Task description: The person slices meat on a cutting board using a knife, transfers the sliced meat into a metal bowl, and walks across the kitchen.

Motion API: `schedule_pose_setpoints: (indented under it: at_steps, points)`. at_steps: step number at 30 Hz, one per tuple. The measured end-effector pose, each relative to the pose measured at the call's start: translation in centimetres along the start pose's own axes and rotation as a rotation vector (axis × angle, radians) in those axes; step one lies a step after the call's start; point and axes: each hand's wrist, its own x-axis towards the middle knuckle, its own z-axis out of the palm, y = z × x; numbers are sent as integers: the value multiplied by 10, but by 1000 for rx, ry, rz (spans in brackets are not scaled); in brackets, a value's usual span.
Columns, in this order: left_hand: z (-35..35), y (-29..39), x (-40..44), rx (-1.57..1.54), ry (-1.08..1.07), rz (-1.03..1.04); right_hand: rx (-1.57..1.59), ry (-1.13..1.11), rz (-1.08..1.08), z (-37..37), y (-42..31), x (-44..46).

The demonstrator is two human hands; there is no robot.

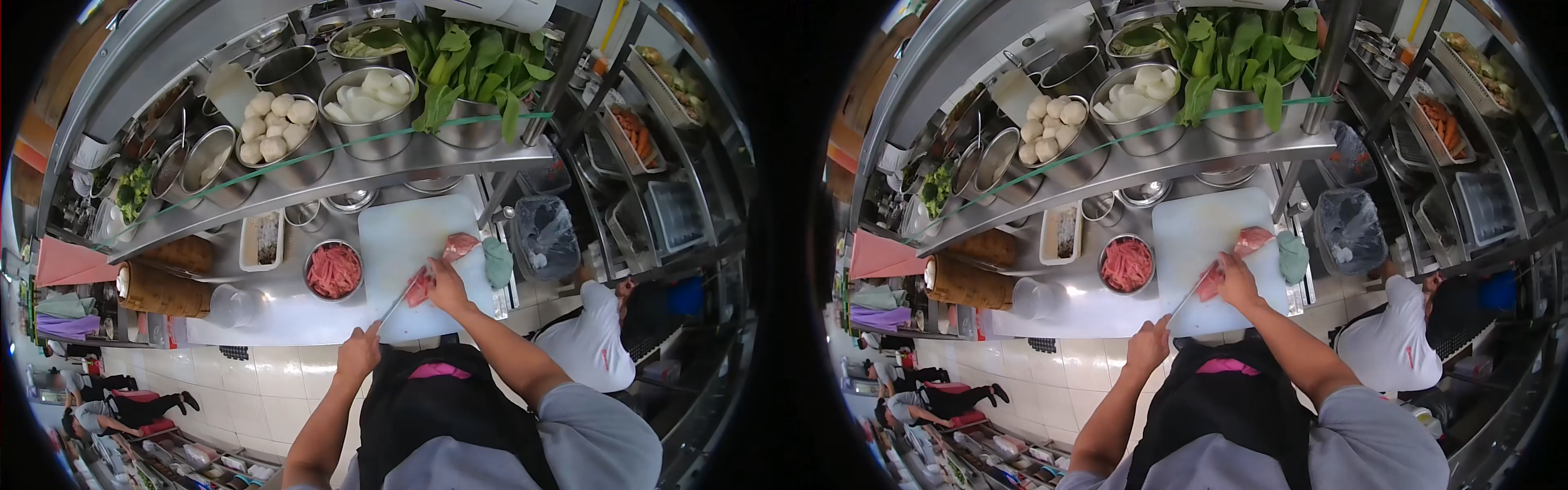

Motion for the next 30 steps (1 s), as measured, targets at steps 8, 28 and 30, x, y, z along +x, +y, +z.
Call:
schedule_pose_setpoints:
  at_steps: [8,28,30]
  points:
    - [33,-37,-22,-798,-69,-388,-258,-445,-117,-24,-33,-4]
    - [5,1,-33,-618,93,-143,418,-110,-50,20,-76,-6]
    - [-24,-2,-39,-589,145,-177,595,-163,-50,17,-116,11]
